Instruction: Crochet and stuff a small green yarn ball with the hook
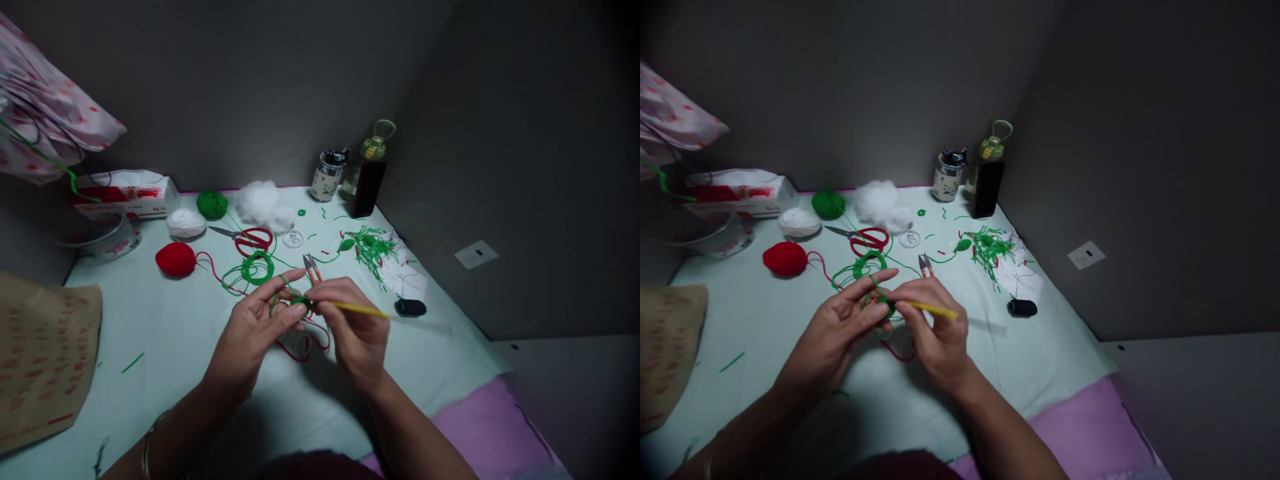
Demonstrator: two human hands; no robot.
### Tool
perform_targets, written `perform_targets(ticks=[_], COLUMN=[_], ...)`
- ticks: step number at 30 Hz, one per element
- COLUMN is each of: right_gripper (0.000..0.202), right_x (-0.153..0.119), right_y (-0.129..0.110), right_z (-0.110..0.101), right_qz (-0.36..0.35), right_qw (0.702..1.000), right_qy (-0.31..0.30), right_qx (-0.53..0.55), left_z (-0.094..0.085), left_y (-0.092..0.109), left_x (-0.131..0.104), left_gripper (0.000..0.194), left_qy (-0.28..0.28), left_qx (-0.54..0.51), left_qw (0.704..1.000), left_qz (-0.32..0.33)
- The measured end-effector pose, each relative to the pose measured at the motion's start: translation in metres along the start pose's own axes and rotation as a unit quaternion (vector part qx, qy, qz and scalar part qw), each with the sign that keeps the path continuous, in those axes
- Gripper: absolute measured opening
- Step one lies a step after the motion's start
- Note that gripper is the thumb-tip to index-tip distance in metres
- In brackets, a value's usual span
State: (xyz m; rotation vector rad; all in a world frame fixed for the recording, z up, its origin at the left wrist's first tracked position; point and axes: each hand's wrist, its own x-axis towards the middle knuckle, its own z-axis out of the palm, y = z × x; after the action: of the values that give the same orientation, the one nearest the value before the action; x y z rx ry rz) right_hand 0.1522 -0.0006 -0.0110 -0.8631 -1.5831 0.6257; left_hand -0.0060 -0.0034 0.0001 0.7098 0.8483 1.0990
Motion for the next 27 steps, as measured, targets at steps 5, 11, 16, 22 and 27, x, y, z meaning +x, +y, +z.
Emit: perform_targets(ticks=[5, 11, 16, 22, 27], right_gripper=[0.033, 0.017, 0.014, 0.019, 0.020], right_x=[-0.004, 0.005, 0.006, 0.006, 0.004], right_y=[0.001, 0.001, 0.006, 0.007, 0.000], right_z=[-0.003, -0.004, -0.001, -0.004, -0.004], right_qz=[-0.098, 0.104, 0.152, 0.199, 0.153], right_qw=[0.990, 0.983, 0.976, 0.945, 0.971], right_qy=[-0.001, 0.036, 0.021, 0.037, 0.020], right_qx=[-0.099, 0.150, 0.155, 0.258, 0.182], left_z=[0.001, 0.000, -0.003, -0.006, -0.007], left_y=[0.002, 0.007, -0.001, 0.001, 0.004], left_x=[0.003, 0.004, 0.002, 0.001, 0.001], left_gripper=[0.034, 0.030, 0.036, 0.036, 0.034], left_qy=[-0.036, -0.027, -0.048, -0.018, 0.015], left_qx=[-0.113, -0.084, -0.009, 0.011, 0.063], left_qw=[0.990, 0.995, 0.998, 1.000, 0.998], left_qz=[-0.079, -0.038, -0.027, -0.017, 0.017])
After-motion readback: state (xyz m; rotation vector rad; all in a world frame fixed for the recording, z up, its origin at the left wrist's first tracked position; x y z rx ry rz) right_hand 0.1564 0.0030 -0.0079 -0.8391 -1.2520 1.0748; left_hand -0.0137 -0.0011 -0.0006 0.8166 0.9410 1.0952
